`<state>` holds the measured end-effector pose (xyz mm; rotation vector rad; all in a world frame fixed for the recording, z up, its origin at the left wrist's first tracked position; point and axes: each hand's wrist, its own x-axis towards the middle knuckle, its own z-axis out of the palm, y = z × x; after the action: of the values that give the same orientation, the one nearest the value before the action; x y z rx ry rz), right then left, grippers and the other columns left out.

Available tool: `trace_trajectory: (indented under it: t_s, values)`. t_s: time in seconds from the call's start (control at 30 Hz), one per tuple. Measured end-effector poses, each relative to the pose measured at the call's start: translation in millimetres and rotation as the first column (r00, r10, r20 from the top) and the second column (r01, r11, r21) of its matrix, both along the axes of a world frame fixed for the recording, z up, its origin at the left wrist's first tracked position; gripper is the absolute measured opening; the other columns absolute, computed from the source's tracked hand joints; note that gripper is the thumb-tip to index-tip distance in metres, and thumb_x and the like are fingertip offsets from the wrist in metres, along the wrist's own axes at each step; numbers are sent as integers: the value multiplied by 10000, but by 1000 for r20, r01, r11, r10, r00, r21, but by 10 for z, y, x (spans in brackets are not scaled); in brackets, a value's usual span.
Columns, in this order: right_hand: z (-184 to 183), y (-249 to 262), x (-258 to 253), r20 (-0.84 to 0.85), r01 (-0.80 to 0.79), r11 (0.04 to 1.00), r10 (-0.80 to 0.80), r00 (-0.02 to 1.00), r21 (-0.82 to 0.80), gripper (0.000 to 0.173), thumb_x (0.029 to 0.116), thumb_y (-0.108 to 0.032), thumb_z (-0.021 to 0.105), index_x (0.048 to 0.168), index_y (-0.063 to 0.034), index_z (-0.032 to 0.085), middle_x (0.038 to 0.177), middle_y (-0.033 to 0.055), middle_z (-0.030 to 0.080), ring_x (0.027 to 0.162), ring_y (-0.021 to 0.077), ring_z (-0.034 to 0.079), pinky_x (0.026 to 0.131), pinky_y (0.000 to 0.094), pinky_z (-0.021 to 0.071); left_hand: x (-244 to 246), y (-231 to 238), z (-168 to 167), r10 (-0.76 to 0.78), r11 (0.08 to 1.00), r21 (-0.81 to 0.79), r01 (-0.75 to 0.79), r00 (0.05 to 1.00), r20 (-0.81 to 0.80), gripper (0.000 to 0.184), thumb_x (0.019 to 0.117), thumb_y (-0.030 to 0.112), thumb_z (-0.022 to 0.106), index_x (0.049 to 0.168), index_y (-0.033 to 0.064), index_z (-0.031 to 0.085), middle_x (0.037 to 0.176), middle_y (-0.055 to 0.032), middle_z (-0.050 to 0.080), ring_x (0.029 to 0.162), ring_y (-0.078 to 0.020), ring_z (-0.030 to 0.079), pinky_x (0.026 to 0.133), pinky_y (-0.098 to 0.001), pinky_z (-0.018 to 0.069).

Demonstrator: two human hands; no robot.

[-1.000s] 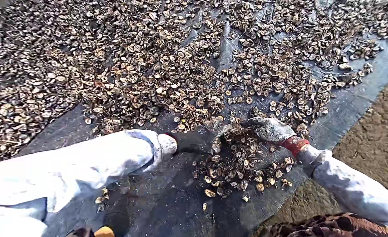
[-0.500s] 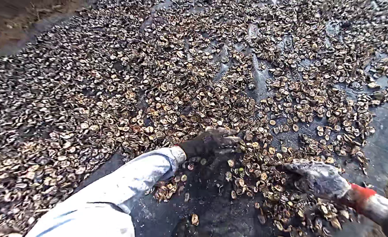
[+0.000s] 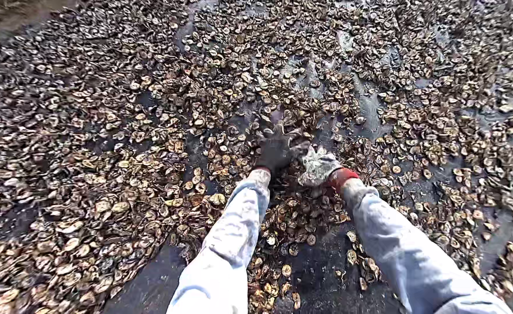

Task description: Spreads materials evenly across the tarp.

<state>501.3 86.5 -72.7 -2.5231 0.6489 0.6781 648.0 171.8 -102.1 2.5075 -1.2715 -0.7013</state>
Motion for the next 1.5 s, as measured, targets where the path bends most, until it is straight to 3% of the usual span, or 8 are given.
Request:
trace_trajectory:
  t_s: [0.37, 0.6, 0.7, 0.8, 0.9, 1.07, 1.3, 1.5]
  values:
    - [596, 73, -1393, -53, 416, 853, -422, 905, 315, 490, 1001, -262, 592, 1479, -167, 539, 1310, 167, 664, 1196, 293, 639, 1044, 541, 473, -799, 688, 381, -101, 909, -416, 37, 986, -135, 416, 973, 237, 683, 1379, 159, 643, 1313, -134, 667, 1147, -307, 667, 969, -564, 530]
    - [310, -599, -1352, 276, 537, 371, -928, 251, 758, 273, 1086, -94, 365, 1294, -1, 516, 1120, 96, 621, 969, 79, 609, 866, 243, 527, -83, -619, -5, 35, 993, 110, -37, 999, 19, 724, 1007, 482, 556, 1571, 65, 379, 1587, -283, 377, 1490, -487, 311, 1156, -714, 266]
    - [411, -898, -1373, 466, 634, 611, -785, 409, 474, 378, 1080, -22, 395, 1414, 137, 474, 1353, 226, 604, 1188, 133, 609, 1055, 281, 459, -191, -709, -40, -127, 990, 60, 128, 992, -21, 627, 1014, 468, 558, 1516, 98, 492, 1552, -246, 452, 1489, -462, 324, 1204, -698, 164]
    - [410, -1212, -1335, 491, 627, 558, -817, 303, 543, 361, 1124, -233, 341, 1285, 10, 555, 995, 56, 614, 803, 46, 593, 742, 223, 529, -402, -753, 50, -128, 988, -83, 128, 992, 0, 581, 1020, 495, 533, 1504, 174, 521, 1588, -204, 421, 1502, -476, 285, 1168, -727, 223]
    - [456, -1292, -1337, 307, 741, 615, -784, 539, 270, 569, 1020, -486, 578, 1393, -56, 587, 1322, 196, 646, 1217, 310, 621, 1056, 552, 469, -882, -870, -204, -327, 932, -147, 331, 944, 52, 778, 946, 670, 544, 1602, 291, 368, 1682, -201, 240, 1548, -487, 143, 1193, -746, 97]
    - [-126, -222, -2022, -58, 472, 878, -477, 877, -74, 1088, 763, -470, 840, 1642, -354, 208, 1710, 237, 36, 1534, 509, 173, 1133, 734, 292, -1174, -1157, -321, -458, 880, -121, 459, 888, 36, 786, 922, 530, 645, 1613, 317, 338, 1702, -113, 240, 1561, -440, 151, 1203, -717, 88]
    - [241, -147, -2724, 209, 692, 722, -673, 710, -25, 314, 1005, -335, 646, 1280, -195, 709, 1268, 141, 701, 1195, 363, 649, 994, 668, 468, -1289, -1253, -94, -541, 815, -155, 559, 829, 143, 692, 945, 620, 573, 1505, 217, 525, 1600, -181, 419, 1519, -470, 258, 1192, -723, 145]
    - [-46, 735, -2629, -15, 403, 915, -403, 915, -11, 991, 702, -556, 814, 1581, -354, 401, 1683, 271, 169, 1543, 541, 81, 1184, 760, 80, -1978, -1456, -293, -627, 768, -142, 624, 779, 32, 823, 889, 712, 592, 1594, 347, 371, 1694, -201, 197, 1546, -513, 105, 1163, -790, 66]
